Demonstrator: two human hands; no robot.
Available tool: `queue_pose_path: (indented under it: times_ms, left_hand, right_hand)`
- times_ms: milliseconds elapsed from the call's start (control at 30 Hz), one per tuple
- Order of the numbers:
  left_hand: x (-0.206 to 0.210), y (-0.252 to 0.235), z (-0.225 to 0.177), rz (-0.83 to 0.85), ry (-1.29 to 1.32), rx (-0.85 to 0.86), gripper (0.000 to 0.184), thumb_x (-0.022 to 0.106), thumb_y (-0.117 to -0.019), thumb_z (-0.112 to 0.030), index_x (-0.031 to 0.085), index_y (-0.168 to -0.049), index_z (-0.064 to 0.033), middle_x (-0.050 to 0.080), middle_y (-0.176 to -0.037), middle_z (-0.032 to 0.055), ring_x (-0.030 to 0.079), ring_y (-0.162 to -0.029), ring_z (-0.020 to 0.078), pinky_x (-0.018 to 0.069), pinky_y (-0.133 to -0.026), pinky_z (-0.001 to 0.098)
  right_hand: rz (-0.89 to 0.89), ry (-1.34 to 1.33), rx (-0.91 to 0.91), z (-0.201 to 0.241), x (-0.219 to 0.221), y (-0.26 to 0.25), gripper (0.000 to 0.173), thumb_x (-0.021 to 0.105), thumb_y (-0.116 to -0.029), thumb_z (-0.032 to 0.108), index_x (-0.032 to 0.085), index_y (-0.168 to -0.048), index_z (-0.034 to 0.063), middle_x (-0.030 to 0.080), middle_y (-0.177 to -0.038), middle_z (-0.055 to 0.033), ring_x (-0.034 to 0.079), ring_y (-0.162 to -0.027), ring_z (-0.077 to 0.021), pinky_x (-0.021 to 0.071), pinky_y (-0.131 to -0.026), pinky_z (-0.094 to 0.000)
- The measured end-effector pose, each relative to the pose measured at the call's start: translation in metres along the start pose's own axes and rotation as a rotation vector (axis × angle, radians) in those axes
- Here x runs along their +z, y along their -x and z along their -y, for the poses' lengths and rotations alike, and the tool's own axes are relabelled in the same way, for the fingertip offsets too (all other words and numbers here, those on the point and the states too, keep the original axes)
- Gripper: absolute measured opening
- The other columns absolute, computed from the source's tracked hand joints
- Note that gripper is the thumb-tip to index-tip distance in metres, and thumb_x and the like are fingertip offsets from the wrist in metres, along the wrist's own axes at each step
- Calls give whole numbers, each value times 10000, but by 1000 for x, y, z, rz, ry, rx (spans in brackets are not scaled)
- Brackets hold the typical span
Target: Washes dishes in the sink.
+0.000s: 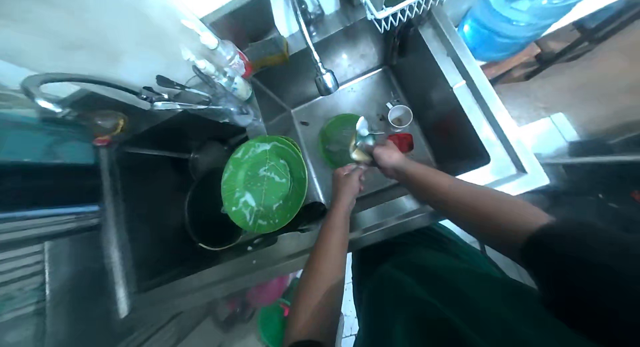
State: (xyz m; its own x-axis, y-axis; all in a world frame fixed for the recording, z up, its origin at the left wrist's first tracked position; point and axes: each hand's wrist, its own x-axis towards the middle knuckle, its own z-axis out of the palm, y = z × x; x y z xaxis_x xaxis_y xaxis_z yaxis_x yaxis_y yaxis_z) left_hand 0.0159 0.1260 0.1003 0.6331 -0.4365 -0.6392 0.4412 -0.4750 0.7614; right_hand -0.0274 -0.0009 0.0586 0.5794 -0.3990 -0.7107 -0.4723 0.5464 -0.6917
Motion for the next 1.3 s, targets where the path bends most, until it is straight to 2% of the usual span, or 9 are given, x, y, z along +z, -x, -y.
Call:
queue_pose_path:
  times_ms: [67,167,333,433,533,800,867,967,1300]
  left_hand:
    - [-1,-3,1,0,-5,-47,160,534,-1019,-28,626,-903,34,555,-646,13,528,-511,64,493,-516,202]
    - [1,-6,8,104,30,-115,171,484,-1071,-77,601,-1072,47,604,-737,44,602,-601,103,551,-594,247]
    - [18,-5,21,21,84,23,211,498,-1050,-49,596,-868,-3,478,-606,-23,470,-492,48,452,-500,187]
    - [20,1,26,11,38,72,198,518,-1048,-72,674,-1008,45,468,-625,-24,460,-512,59,445,-515,209]
    - [21,8,25,23,-31,70,197,524,-1040,-69,684,-1013,43,456,-616,-29,448,-499,57,434,-502,210]
    - [26,10,7,267,-55,-166,227,402,-1097,-85,564,-1156,62,630,-769,61,646,-634,123,586,-642,272]
    - [32,5,10,229,-35,-134,328,331,-1128,-168,563,-1214,48,538,-710,22,538,-551,92,509,-550,237]
    - [40,2,10,143,-140,-140,330,328,-1135,-226,573,-1104,-7,384,-657,-30,353,-488,65,336,-466,212]
    - [38,4,-3,163,-75,-299,238,356,-1118,-183,501,-965,-73,320,-567,-61,281,-408,24,252,-389,157]
  right_hand:
    - [42,22,19,-1,3,17,341,610,-1047,210,589,-1270,-47,659,-1090,-171,676,-905,-212,586,-828,-375]
    - [54,63,12,-4,-3,18,336,608,-1047,190,575,-1281,-50,650,-1104,-174,667,-910,-203,577,-833,-360]
    - [55,186,-58,0,-25,6,360,673,-1011,228,621,-1221,-60,681,-1089,-182,692,-941,-226,584,-887,-404]
    - [-33,43,-23,-2,-40,8,371,640,-1030,241,597,-1270,-39,668,-1113,-160,676,-938,-212,578,-857,-385]
    - [-83,-85,-23,-6,-46,11,375,625,-1040,245,590,-1276,-44,663,-1129,-162,680,-941,-207,586,-844,-371]
    - [-91,-97,8,-5,-48,8,320,595,-1051,215,601,-1238,-46,666,-1085,-162,679,-905,-203,586,-817,-367]
    - [-96,-71,2,-9,-45,8,320,591,-1052,214,600,-1227,-54,667,-1052,-170,677,-869,-207,584,-799,-374]
    - [-108,-81,-4,-12,-42,8,317,592,-1054,214,612,-1221,-54,667,-1048,-171,676,-870,-205,583,-806,-375]
    - [-160,57,52,-11,-40,-10,365,629,-1030,217,593,-1262,-62,648,-1135,-229,671,-961,-293,569,-868,-464]
